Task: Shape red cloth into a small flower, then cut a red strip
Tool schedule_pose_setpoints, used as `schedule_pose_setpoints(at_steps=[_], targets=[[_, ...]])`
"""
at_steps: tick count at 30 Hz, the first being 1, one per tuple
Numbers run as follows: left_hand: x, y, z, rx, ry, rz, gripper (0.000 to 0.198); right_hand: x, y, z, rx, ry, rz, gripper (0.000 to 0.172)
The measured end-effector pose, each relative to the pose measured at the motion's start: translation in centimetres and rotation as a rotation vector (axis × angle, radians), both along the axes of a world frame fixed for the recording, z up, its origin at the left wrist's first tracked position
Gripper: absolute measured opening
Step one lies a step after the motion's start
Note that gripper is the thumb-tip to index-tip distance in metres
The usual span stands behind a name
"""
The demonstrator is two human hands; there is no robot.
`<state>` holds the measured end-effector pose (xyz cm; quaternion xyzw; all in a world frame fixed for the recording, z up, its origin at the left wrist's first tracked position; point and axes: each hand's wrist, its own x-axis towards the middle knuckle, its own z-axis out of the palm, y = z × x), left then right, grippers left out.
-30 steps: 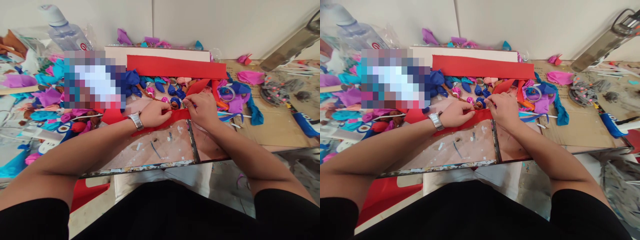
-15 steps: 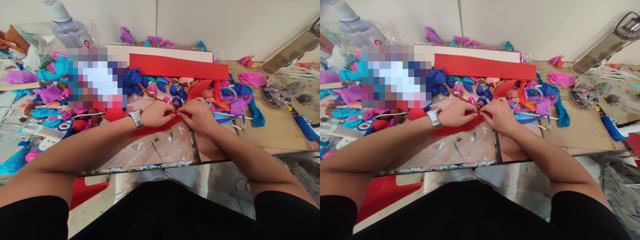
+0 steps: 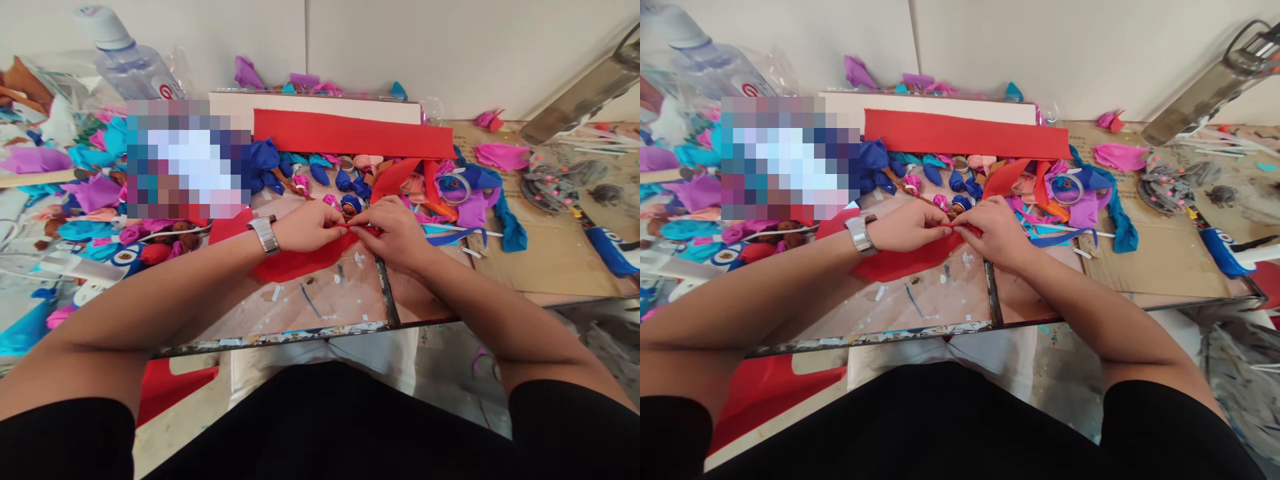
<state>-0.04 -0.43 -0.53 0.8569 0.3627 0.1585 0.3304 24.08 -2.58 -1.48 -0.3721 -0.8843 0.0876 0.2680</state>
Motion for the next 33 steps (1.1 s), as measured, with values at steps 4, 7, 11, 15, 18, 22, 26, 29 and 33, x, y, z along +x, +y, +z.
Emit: schedule_pose_setpoints(at_steps=[4,7,11,15,18,22,26,29,33], targets=[[-0.3,0.5,0.2,-0.140,-0.028,-0.001,0.029,0.0,-0.1,0.1,0.006,0.024,0.046,0.020],[-0.5,0.7,0.4,-0.214,-0.031,-0.007,0.026,0.1,-0.2,0.2,0.007,0.041,0.072,0.021],[-0.6,0.8,0.4,-0.261,-0.065,0.051,0.026,0.0,-0.1,0.3,0.005,0.042,0.071,0.021],[-0.5,0.8,0.0,-0.257,-0.088,0.074,0.036,0.0,-0.2,0.5,0.046,0.034,0.072,0.020],[-0.5,0.8,0.0,-0.264,-0.092,0.049,0.034,0.0,-0.3,0.6,0.069,0.032,0.067,0.017],[-0.3,0.6,0.4,-0.237,-0.095,0.057,0.034,0.0,-0.3,0.4,0.106,0.035,0.055,0.014],[-0.1,0.2,0.9,-0.209,-0.092,0.063,0.032,0.0,-0.2,0.3,0.122,0.032,0.054,0.013],[0.1,-0.1,1.1,-0.179,-0.106,0.072,0.029,-0.1,-0.3,0.4,0.108,0.029,0.045,0.013],[0.3,-0.7,1.4,-0.081,-0.107,0.057,0.026,-0.1,-0.3,0.5,0.095,0.028,0.039,0.012]])
